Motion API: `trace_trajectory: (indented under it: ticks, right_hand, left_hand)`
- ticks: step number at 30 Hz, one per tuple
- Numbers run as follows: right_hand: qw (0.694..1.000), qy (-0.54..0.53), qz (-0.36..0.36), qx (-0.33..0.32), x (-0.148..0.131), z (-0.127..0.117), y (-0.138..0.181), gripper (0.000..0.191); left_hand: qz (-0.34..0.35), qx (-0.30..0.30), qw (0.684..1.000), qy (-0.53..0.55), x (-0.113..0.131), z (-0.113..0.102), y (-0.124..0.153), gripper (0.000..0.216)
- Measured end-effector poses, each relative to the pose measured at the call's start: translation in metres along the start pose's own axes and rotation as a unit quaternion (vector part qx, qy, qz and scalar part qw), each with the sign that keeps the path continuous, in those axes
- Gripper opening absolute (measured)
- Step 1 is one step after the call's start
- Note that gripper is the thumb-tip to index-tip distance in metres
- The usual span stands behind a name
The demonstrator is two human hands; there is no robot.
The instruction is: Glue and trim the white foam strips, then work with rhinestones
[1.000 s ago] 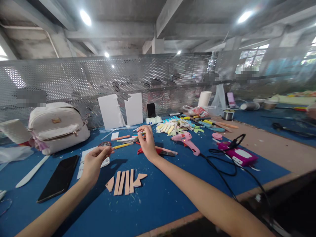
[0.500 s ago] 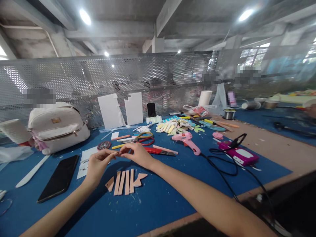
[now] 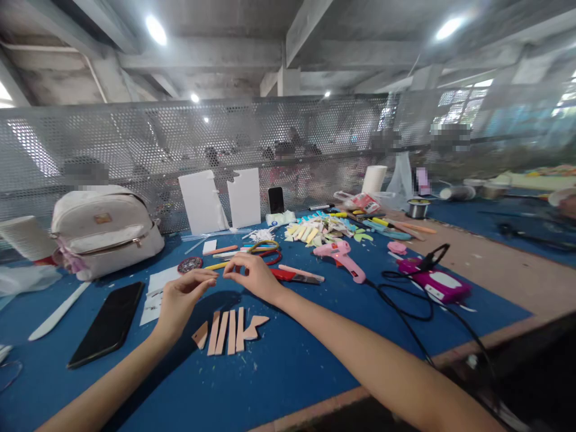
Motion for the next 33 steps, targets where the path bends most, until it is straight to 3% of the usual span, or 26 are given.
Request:
trace_trajectory:
  ticks: [4,11,15,20,27,30,33]
  right_hand:
    - [1.000,0.002,0.011,0.016,0.012,0.001,0.002,0.011]
    - [0.999,-0.015,0.044,0.009,0.041,0.015,-0.002,0.006]
    - [0.999,-0.017,0.048,0.004,0.049,0.024,-0.010,0.006]
    - [0.999,-0.014,0.030,-0.027,0.054,0.033,-0.022,0.005]
    - [0.999,-0.006,0.031,-0.005,0.066,0.025,-0.033,0.007]
    - [0.999,-0.011,0.031,-0.002,0.066,0.024,-0.033,0.008]
    - [0.999,-0.014,0.031,-0.002,0.064,0.022,-0.032,0.007]
  left_hand:
    - [0.031,-0.035,0.998,-0.030,0.004,0.011,0.007,0.011]
    - [0.062,-0.149,0.984,-0.081,0.026,0.039,0.023,0.012]
    - [0.061,-0.205,0.969,-0.121,0.028,0.041,0.028,0.014]
    - [0.048,-0.178,0.960,-0.211,0.013,0.005,0.005,0.018]
    - [0.012,-0.108,0.915,-0.388,-0.039,-0.078,-0.074,0.018]
    - [-0.003,-0.126,0.883,-0.452,-0.063,-0.090,-0.101,0.022]
    - [-0.008,-0.153,0.851,-0.502,-0.077,-0.088,-0.118,0.024]
Point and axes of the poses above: each hand's wrist, its own y-axis away from the middle knuckle, its own z-axis out of the palm, x = y × z, the point moved 8 cm from there along -y, towards the middle knuckle, and after that the axes turned 7 degrees about -z, right-handed, at the moved point
